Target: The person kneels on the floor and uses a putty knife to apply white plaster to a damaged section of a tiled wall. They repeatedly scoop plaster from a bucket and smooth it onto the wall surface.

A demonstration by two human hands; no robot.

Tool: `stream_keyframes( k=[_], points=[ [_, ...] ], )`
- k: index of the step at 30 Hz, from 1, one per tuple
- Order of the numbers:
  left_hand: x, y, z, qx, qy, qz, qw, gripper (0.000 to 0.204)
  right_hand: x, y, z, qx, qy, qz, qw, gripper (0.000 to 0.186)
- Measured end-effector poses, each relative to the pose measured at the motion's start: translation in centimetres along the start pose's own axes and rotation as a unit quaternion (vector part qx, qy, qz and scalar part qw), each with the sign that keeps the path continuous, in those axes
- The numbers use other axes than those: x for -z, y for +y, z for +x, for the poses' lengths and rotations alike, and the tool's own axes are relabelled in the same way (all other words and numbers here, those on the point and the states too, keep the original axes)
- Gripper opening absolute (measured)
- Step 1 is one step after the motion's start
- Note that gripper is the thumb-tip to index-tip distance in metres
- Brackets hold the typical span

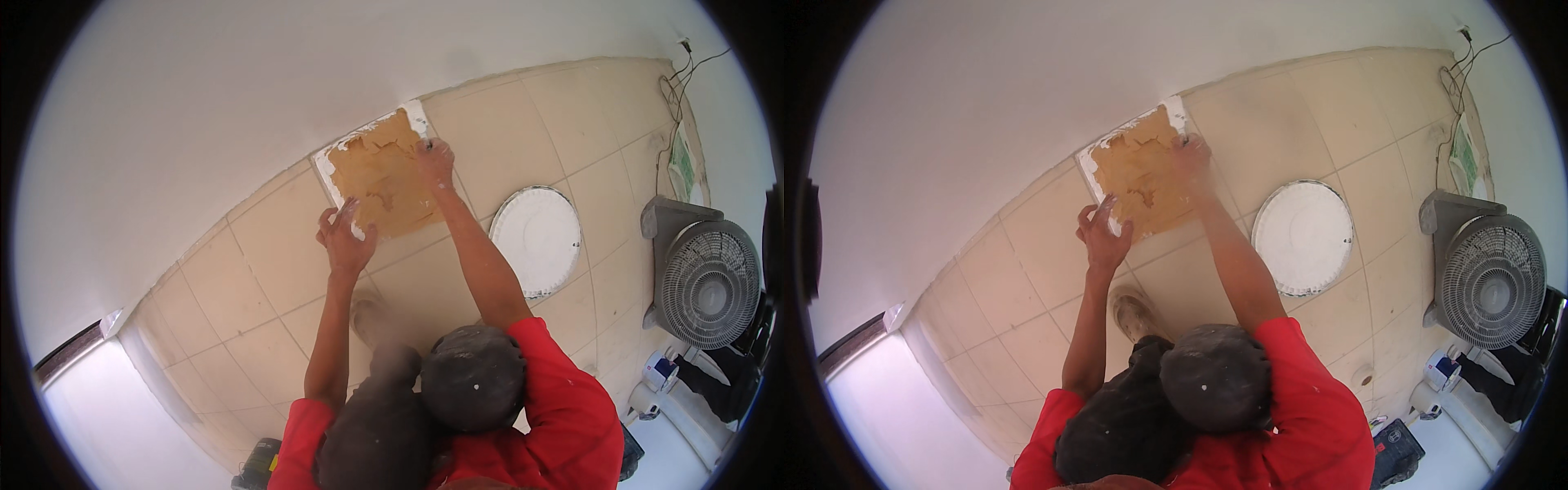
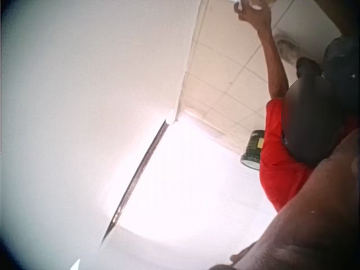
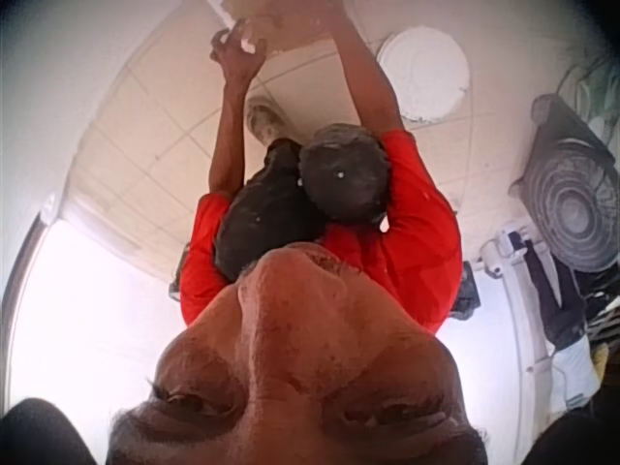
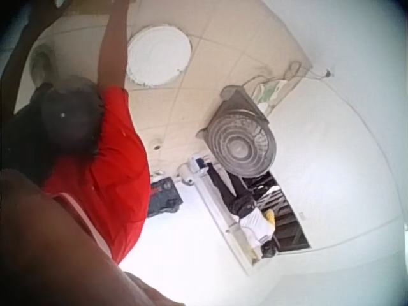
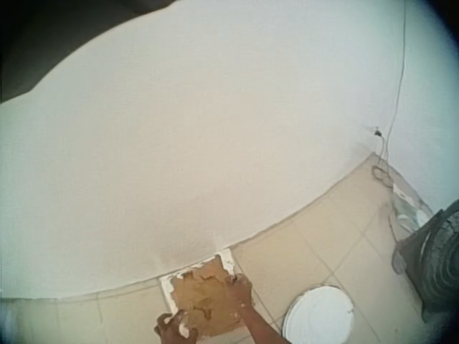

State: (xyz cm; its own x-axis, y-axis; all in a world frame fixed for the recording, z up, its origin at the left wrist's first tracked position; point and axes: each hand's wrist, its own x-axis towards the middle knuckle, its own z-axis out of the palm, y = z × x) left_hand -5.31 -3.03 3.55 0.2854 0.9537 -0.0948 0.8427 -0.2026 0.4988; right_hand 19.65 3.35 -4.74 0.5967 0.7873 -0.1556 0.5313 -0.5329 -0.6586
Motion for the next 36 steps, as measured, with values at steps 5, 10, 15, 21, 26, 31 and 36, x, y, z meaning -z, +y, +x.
stream_keyframes(
  k=[5, 10, 15, 21, 26, 31, 36],
  points=[
    [-0.9, 0.8, 0.0, -0.005, -0.009, -0.012, 1.0, 0.06, -4.4, -1.0, -2.8, 0.208, 0.025, -0.129, 0.969, 0.033],
    [-0.7, 1.1, -0.7, -0.013, -0.016, -0.005, 1.0, 0.061, -5.2, -2.5, -3.0, 0.081, -0.001, 0.001, 0.997, 0.031],
    [-0.2, -1.1, -1.7, 0.014, 0.003, 0.0, 1.0, 0.061, 0.9, 0.0, -0.7, 0.076, 0.116, -0.009, 0.99, 0.03],
    [-0.6, -2.5, -2.5, 0.076, 0.027, -0.024, 0.996, 0.058, 8.9, 3.4, -2.9, -0.026, 0.045, 0.113, 0.992, 0.028],
    [-1.3, -5.6, -0.6, 0.161, 0.071, -0.08, 0.981, 0.048, 16.9, 11.2, -7.5, -0.063, 0.023, 0.189, 0.98, 0.027],
    [-1.3, -7.1, 2.6, 0.21, 0.084, -0.099, 0.969, 0.043, 25.1, 14.3, -12.6, -0.181, 0.067, 0.313, 0.93, 0.029],
    [-1.0, 1.5, 2.9, -0.038, 0.119, 0.022, 0.992, 0.041, 27.6, 18.9, -16.3, -0.164, 0.16, 0.206, 0.951, 0.034]
  ],
)
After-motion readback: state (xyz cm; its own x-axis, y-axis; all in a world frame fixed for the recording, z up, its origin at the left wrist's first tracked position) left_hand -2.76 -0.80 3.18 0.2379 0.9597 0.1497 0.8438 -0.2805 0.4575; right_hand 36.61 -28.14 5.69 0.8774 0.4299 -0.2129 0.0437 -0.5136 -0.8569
